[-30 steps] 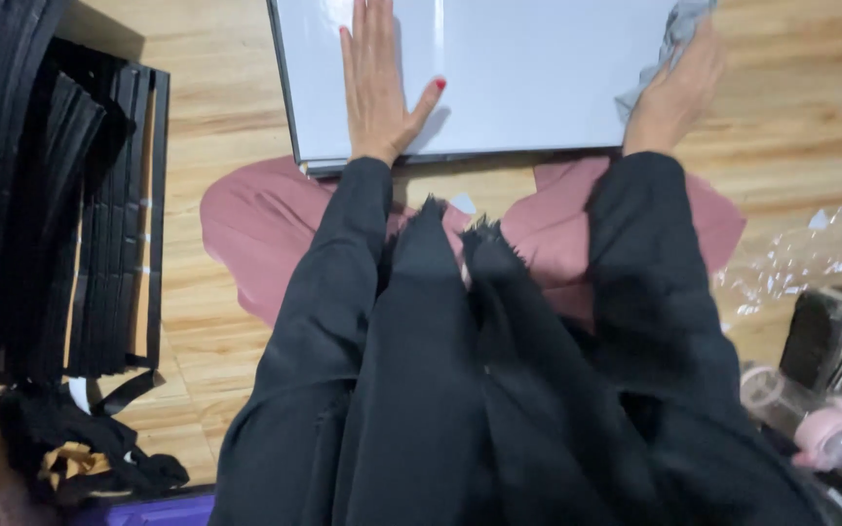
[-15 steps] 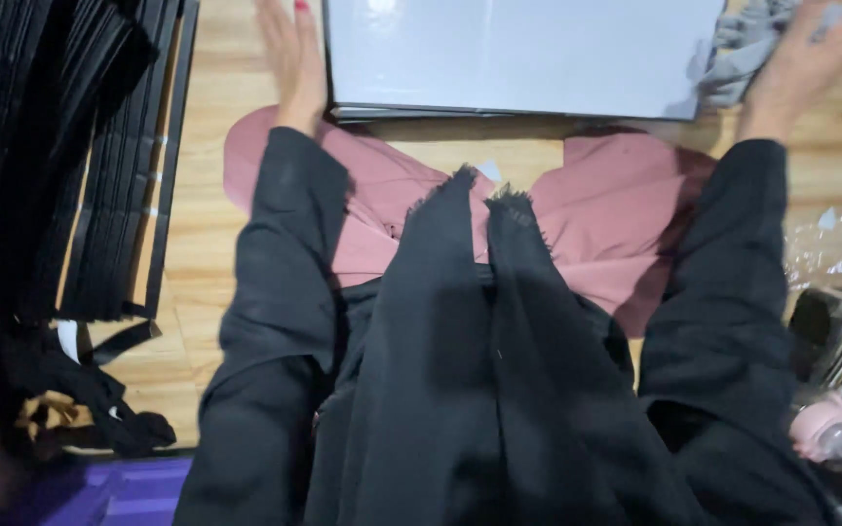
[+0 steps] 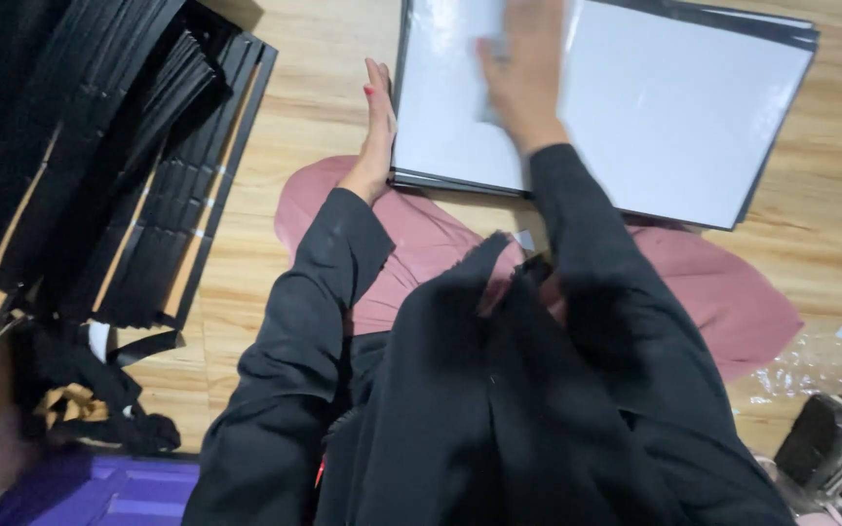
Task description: The person sits on the floor and repeatedly wipes the white surface of a black rectangular frame with a gray cloth. They flip the frame over to wipe the brown back side and then flip it back to continue cleaning the white surface.
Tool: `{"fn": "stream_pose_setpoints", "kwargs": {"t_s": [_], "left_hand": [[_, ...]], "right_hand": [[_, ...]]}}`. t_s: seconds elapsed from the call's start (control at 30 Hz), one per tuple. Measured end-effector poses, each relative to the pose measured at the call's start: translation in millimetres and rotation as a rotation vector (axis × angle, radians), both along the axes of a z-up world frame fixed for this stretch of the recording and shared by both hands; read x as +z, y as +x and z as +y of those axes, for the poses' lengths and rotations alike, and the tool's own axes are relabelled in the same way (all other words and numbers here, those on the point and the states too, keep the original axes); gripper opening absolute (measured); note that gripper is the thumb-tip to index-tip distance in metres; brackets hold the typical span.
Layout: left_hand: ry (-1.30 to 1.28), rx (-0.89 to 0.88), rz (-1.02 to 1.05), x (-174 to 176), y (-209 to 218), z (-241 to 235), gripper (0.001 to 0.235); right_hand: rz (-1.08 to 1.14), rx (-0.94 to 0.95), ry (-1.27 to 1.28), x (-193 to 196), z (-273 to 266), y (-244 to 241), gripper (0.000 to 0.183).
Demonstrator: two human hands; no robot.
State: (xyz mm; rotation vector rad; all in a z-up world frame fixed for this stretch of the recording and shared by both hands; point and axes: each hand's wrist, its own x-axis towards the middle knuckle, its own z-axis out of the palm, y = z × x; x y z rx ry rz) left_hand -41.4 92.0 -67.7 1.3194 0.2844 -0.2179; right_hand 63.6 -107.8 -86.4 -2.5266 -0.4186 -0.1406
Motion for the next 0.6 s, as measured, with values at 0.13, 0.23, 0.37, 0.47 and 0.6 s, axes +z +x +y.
{"fn": "stream_pose_setpoints", "kwargs": {"t_s": [0.13,0.23,0.37,0.47,0.6], "left_hand": [[-0.364,0.183,0.047,-4.6,-0.5,4.7,0.082],[-0.529,0.235,0.106,8.7,2.6,6.2,0.088],[-0.557,0.212,0.225,38.8,2.6,6.3,0.108],[-0.524,0.229,0.154,20.4,5.1,4.4,0.106],[-0.540,0.233,0.166,10.2,5.2,8.2,0.100]], "right_hand": [[0.032,0.393,0.031,40.7,67.6,-40.3,0.056],[0.037,0.563,-0.075,73.4,72.5,-90.2,0.064],[-0.128,0.764,-0.086,64.1,42.2,-145.1,0.047],[-0.262,0.823,-0.029,67.1,11.7,-162.4,0.031],[0.211,0.851,0.154,100.8,-67.3,-163.2,0.087]]}}
